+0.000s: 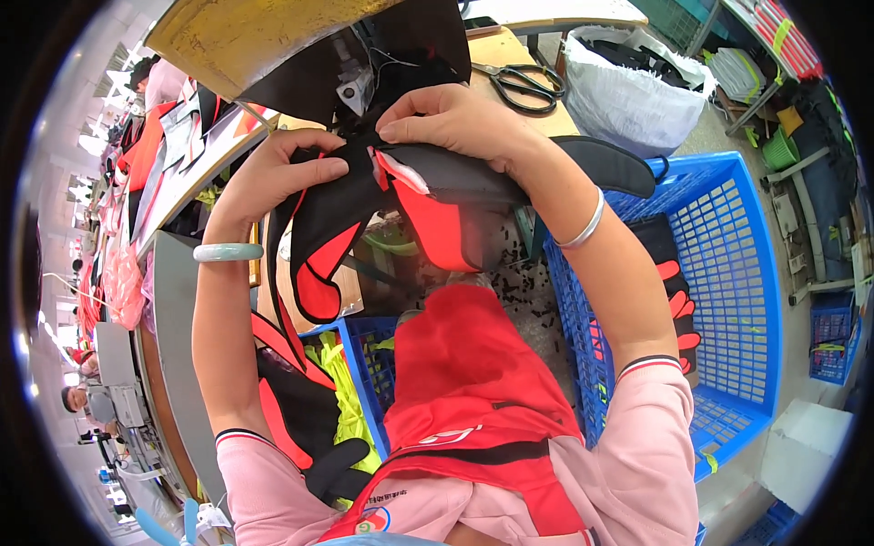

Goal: Trimming and sorting components for life vests at a factory workstation.

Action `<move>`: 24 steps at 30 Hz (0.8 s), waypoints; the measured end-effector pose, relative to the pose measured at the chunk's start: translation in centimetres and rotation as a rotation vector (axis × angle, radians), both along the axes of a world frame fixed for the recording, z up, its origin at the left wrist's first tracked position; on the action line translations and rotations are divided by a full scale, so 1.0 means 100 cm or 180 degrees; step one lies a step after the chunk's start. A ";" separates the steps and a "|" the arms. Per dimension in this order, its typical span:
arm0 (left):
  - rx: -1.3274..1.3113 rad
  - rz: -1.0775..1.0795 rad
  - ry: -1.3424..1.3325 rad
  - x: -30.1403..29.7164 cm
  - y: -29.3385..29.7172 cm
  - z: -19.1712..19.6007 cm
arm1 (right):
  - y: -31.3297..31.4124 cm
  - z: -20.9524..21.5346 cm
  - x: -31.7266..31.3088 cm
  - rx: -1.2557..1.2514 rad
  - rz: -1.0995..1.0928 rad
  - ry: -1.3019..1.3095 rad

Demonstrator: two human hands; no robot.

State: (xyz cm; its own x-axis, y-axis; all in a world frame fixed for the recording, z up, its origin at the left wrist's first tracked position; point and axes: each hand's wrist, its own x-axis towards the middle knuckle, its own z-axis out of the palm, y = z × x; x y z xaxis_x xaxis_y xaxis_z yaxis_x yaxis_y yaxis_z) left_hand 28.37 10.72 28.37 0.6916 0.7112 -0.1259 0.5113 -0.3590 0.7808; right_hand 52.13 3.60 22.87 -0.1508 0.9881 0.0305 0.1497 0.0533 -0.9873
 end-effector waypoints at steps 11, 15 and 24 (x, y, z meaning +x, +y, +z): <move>0.0224 -0.0117 0.0335 0.004 0.015 -0.006 | 0.012 -0.003 -0.007 -0.0377 -0.0073 0.0320; 0.0165 -0.0087 0.0253 0.004 0.021 -0.010 | 0.021 -0.009 -0.009 -0.0332 -0.0146 0.0329; 0.0170 0.0150 0.0067 0.005 0.025 -0.012 | 0.025 -0.003 -0.018 -0.0649 -0.0439 0.1153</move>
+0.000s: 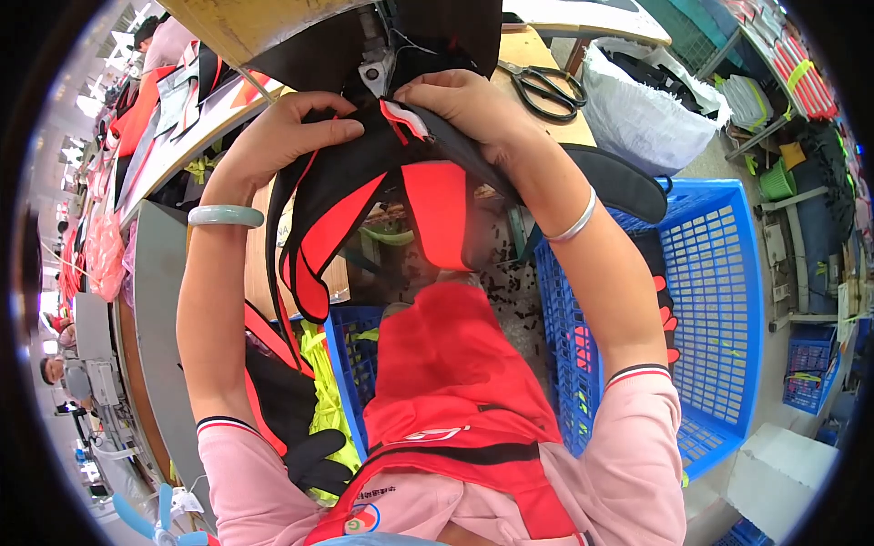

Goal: Trimming and sorting components for life vests at a factory workstation.

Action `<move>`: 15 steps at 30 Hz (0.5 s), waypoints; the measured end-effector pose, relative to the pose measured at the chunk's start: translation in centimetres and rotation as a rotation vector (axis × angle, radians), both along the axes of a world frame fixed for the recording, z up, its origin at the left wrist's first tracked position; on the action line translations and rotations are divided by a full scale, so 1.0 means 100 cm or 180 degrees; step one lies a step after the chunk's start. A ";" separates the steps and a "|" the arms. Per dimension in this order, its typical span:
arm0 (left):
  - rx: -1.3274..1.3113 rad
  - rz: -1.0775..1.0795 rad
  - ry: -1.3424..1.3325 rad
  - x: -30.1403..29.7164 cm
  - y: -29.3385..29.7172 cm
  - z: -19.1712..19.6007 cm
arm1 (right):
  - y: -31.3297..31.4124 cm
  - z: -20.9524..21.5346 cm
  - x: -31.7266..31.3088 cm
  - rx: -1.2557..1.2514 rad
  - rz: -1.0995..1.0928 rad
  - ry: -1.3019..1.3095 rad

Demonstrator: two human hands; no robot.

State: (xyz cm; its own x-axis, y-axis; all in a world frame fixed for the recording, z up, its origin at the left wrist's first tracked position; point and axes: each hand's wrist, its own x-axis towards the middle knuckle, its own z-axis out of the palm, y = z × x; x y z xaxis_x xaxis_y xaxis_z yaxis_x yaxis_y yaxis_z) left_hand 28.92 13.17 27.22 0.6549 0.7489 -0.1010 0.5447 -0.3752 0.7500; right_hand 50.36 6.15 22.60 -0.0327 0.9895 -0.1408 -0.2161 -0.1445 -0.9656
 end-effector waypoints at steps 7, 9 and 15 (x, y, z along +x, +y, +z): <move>-0.0052 0.0109 -0.0218 -0.004 0.002 -0.005 | 0.000 0.002 -0.003 0.0064 0.0016 0.0336; -0.0263 0.0197 -0.0189 -0.002 -0.002 -0.002 | -0.001 -0.001 0.002 0.0042 0.0071 0.0422; 0.0022 0.0337 -0.0234 -0.019 -0.005 -0.004 | -0.026 0.024 0.012 0.0197 -0.0427 -0.0473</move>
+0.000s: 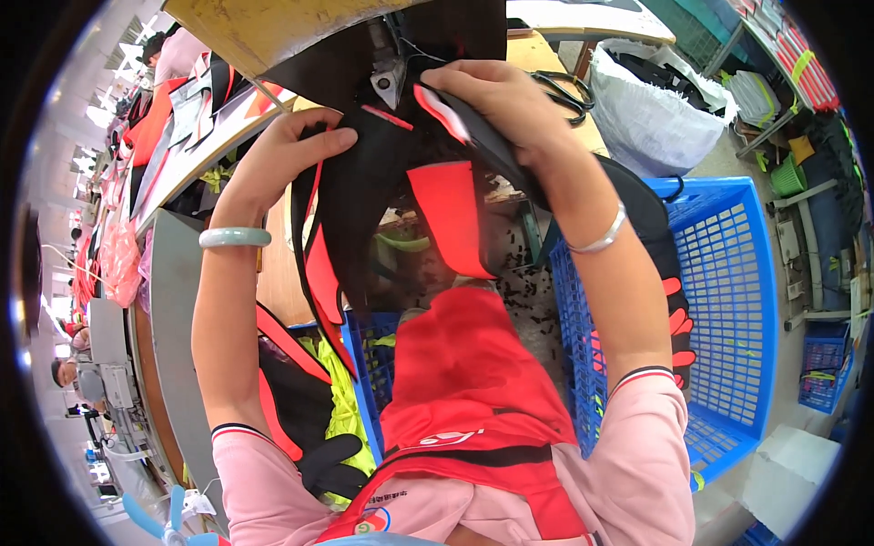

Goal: Trimming and sorting components for life vests at a factory workstation.

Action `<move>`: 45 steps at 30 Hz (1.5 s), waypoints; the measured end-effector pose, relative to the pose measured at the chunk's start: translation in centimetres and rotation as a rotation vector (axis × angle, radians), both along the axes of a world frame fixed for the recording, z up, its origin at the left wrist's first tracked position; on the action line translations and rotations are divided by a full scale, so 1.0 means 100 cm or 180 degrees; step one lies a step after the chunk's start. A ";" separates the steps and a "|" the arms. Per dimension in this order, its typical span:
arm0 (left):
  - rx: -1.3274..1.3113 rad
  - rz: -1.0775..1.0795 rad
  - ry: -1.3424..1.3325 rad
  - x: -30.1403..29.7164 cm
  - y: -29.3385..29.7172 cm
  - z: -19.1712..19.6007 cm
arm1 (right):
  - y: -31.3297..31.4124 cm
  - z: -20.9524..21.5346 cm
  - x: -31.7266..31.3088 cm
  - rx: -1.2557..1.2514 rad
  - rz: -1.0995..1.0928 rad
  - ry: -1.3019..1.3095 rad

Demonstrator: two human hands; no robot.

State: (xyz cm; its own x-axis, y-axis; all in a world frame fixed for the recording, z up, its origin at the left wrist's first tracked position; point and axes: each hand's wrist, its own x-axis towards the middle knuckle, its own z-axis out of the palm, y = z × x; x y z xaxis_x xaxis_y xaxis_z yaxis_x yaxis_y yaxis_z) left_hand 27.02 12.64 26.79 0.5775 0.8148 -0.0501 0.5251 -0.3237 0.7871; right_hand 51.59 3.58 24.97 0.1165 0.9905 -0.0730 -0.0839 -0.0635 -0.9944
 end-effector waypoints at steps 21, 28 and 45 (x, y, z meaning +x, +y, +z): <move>-0.1253 -0.1535 -0.2982 -0.076 -0.140 -0.004 | -0.086 -0.081 -0.038 0.0733 0.0613 0.0241; -0.1533 -0.1730 -0.3426 -0.093 -0.154 -0.001 | -0.091 -0.052 -0.053 0.0471 0.2021 0.0477; -0.1209 -0.0947 -0.2624 -0.129 -0.176 -0.003 | -0.175 0.034 -0.052 0.1139 0.0155 -0.1951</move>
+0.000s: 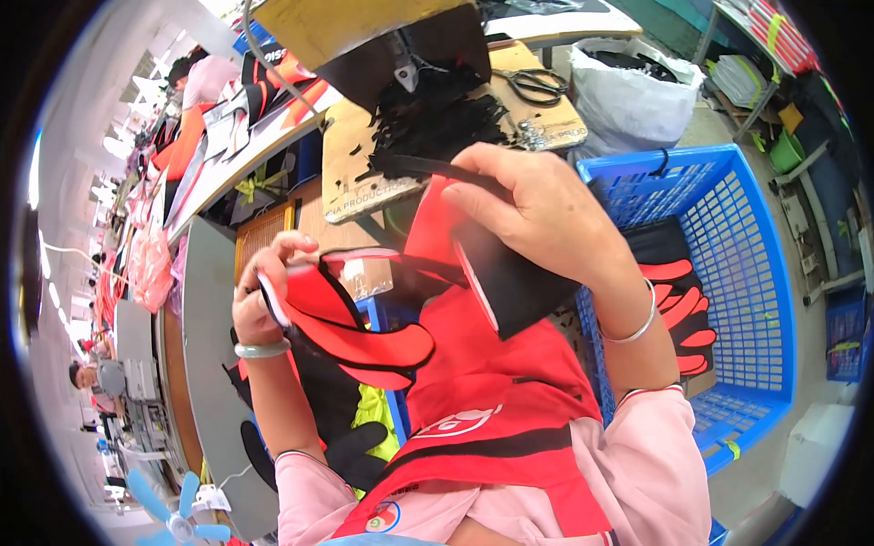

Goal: Trimming and sorting components for life vests at a factory workstation.

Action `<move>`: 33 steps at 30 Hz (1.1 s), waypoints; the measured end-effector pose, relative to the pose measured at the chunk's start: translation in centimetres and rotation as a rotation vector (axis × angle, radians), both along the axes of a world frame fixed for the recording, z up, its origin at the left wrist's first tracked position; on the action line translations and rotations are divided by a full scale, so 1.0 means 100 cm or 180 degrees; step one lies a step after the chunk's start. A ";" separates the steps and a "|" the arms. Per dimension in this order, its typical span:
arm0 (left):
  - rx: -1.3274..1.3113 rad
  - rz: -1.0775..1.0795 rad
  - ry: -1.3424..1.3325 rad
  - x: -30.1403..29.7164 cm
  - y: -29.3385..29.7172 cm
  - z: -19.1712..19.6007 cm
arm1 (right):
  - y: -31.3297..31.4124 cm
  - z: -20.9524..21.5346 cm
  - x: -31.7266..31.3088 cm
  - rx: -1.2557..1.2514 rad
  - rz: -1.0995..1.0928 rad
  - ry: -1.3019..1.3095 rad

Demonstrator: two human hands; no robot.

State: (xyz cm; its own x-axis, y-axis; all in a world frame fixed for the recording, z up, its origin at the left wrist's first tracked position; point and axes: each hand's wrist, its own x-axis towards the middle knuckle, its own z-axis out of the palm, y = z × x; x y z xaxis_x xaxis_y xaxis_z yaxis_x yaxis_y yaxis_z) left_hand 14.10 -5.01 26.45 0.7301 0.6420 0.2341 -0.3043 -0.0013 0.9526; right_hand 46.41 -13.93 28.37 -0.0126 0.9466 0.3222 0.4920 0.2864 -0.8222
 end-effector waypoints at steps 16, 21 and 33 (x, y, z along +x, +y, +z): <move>-0.0516 0.0503 -0.0494 0.035 0.066 0.017 | 0.092 -0.022 0.024 0.0035 0.0014 -0.1774; -0.1098 0.0558 0.0883 0.085 0.103 -0.017 | 0.125 -0.030 0.033 0.0076 -0.0040 -0.1744; -0.1495 0.0383 0.0238 0.152 0.139 -0.038 | 0.163 -0.018 0.048 -0.0159 0.0111 -0.1772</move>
